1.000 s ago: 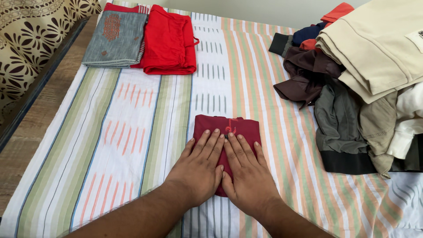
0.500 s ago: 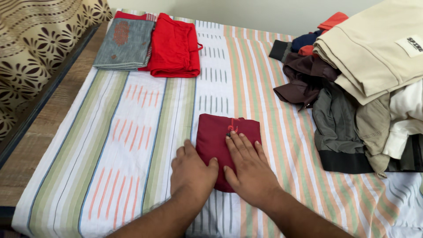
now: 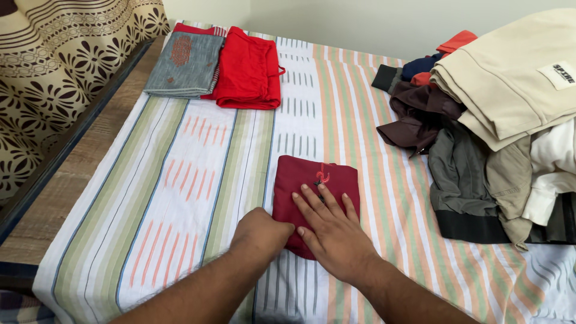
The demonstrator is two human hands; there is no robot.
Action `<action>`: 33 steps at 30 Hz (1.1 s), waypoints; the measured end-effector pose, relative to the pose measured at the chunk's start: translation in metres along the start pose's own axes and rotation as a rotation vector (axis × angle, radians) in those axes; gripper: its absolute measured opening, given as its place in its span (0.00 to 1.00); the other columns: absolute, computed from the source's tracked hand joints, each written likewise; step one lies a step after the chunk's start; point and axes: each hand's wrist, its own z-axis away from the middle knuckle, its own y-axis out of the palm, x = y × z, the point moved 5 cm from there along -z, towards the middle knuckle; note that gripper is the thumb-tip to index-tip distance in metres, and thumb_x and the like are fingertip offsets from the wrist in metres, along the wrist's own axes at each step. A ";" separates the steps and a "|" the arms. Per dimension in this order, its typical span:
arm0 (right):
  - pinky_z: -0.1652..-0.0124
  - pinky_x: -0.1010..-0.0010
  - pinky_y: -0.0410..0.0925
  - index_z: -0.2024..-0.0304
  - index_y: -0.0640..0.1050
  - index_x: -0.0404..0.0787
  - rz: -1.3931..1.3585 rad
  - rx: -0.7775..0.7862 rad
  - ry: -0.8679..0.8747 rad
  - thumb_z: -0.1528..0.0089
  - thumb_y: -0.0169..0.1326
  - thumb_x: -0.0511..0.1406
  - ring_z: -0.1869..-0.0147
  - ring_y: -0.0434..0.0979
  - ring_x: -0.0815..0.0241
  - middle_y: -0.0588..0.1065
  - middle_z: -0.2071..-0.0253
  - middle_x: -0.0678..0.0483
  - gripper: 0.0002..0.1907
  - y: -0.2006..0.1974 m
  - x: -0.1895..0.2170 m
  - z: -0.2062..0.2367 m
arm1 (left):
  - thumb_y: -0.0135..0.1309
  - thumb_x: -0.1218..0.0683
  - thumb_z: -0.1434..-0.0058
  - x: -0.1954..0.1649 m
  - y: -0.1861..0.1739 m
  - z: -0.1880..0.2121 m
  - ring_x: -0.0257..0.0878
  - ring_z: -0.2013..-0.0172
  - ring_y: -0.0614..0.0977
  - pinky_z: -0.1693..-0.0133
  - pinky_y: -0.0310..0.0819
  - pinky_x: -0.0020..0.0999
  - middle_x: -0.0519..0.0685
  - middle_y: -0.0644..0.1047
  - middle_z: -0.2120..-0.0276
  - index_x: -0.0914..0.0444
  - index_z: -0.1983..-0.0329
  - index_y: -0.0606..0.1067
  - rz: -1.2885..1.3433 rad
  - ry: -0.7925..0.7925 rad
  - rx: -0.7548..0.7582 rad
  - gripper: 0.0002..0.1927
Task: The person folds a maroon t-shirt on a bed, smoothing and aligning it before folding it into a compact rectangle. The person then picks up a cream-colored sweatshirt from a pile, turns it inside out, and lays it flat on the bed.
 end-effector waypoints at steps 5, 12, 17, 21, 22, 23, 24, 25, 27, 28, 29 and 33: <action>0.28 0.45 0.32 0.25 0.54 0.53 -0.172 0.003 0.033 0.32 0.41 0.47 0.17 0.37 0.52 0.48 0.21 0.56 0.32 -0.005 -0.011 -0.006 | 0.63 0.55 0.46 0.001 0.017 0.011 0.44 0.59 0.83 0.57 0.77 0.40 0.57 0.82 0.56 0.70 0.44 0.74 0.686 -0.007 0.096 0.26; 0.27 0.47 0.45 0.28 0.58 0.48 -0.337 -0.168 0.116 0.41 0.54 0.42 0.20 0.51 0.50 0.58 0.26 0.48 0.39 -0.035 -0.034 -0.023 | 0.56 0.63 0.49 -0.014 0.002 0.007 0.47 0.59 0.85 0.54 0.81 0.39 0.59 0.83 0.59 0.71 0.47 0.74 0.886 0.117 0.191 0.24; 0.30 0.44 0.41 0.26 0.56 0.45 -0.270 -0.319 -0.156 0.54 0.61 0.38 0.20 0.45 0.40 0.53 0.26 0.40 0.54 -0.076 -0.032 -0.033 | 0.57 0.61 0.53 -0.054 -0.035 0.002 0.44 0.62 0.83 0.56 0.78 0.38 0.56 0.82 0.62 0.70 0.51 0.75 0.401 0.452 0.325 0.23; 0.32 0.39 0.34 0.32 0.65 0.49 0.058 -0.234 -0.360 0.59 0.65 0.38 0.21 0.45 0.39 0.59 0.26 0.44 0.50 -0.105 -0.009 -0.039 | 0.58 0.60 0.54 -0.083 -0.054 -0.003 0.38 0.63 0.84 0.56 0.79 0.32 0.53 0.82 0.64 0.69 0.54 0.75 0.081 0.642 0.385 0.22; 0.33 0.39 0.33 0.35 0.68 0.48 0.055 -0.187 -0.383 0.59 0.67 0.40 0.21 0.49 0.40 0.63 0.29 0.46 0.48 -0.113 -0.005 -0.041 | 0.57 0.60 0.54 -0.087 -0.058 -0.005 0.40 0.63 0.83 0.57 0.78 0.34 0.53 0.82 0.64 0.69 0.54 0.76 0.068 0.650 0.420 0.21; 0.33 0.38 0.32 0.37 0.70 0.47 0.052 -0.141 -0.408 0.59 0.68 0.41 0.22 0.52 0.41 0.68 0.33 0.48 0.46 -0.120 -0.001 -0.043 | 0.56 0.59 0.54 -0.089 -0.063 -0.006 0.41 0.63 0.82 0.58 0.78 0.36 0.54 0.81 0.64 0.69 0.54 0.76 0.056 0.657 0.453 0.21; 0.29 0.43 0.33 0.39 0.72 0.48 0.004 0.013 -0.303 0.55 0.68 0.42 0.28 0.62 0.47 0.73 0.38 0.50 0.41 -0.123 -0.004 -0.046 | 0.56 0.59 0.53 -0.088 -0.067 -0.005 0.42 0.63 0.82 0.58 0.77 0.38 0.55 0.80 0.64 0.70 0.55 0.76 0.043 0.664 0.486 0.21; 0.24 0.47 0.33 0.40 0.75 0.48 -0.043 0.168 -0.198 0.51 0.68 0.42 0.33 0.72 0.52 0.79 0.43 0.53 0.36 -0.125 -0.008 -0.047 | 0.55 0.56 0.51 -0.086 -0.071 -0.004 0.44 0.60 0.81 0.55 0.76 0.39 0.55 0.80 0.61 0.70 0.52 0.75 0.183 0.636 0.542 0.22; 0.29 0.53 0.47 0.45 0.79 0.44 -0.330 0.334 -0.022 0.48 0.67 0.39 0.44 0.83 0.58 0.84 0.51 0.53 0.28 -0.127 -0.012 -0.041 | 0.55 0.50 0.46 -0.081 -0.079 -0.001 0.46 0.54 0.81 0.48 0.74 0.42 0.56 0.80 0.56 0.71 0.47 0.74 0.457 0.576 0.650 0.26; 0.38 0.55 0.61 0.48 0.80 0.39 -0.570 0.345 0.049 0.48 0.67 0.36 0.50 0.83 0.58 0.85 0.54 0.50 0.25 -0.128 -0.014 -0.038 | 0.49 0.42 0.44 -0.076 -0.081 0.000 0.46 0.51 0.81 0.45 0.73 0.43 0.57 0.80 0.53 0.70 0.44 0.74 0.585 0.483 0.704 0.33; 0.46 0.57 0.76 0.52 0.82 0.34 -0.808 0.353 0.119 0.49 0.67 0.33 0.55 0.84 0.59 0.85 0.57 0.48 0.22 -0.128 -0.015 -0.037 | 0.43 0.34 0.43 -0.069 -0.083 0.002 0.47 0.48 0.81 0.43 0.72 0.44 0.58 0.80 0.49 0.70 0.41 0.73 0.715 0.389 0.752 0.41; 0.51 0.70 0.78 0.47 0.78 0.29 -1.299 0.315 0.155 0.46 0.63 0.28 0.54 0.84 0.62 0.83 0.53 0.45 0.23 -0.113 -0.017 -0.033 | 0.29 0.18 0.47 -0.042 -0.082 0.013 0.51 0.42 0.80 0.39 0.67 0.49 0.60 0.79 0.42 0.68 0.33 0.69 0.993 0.169 0.801 0.58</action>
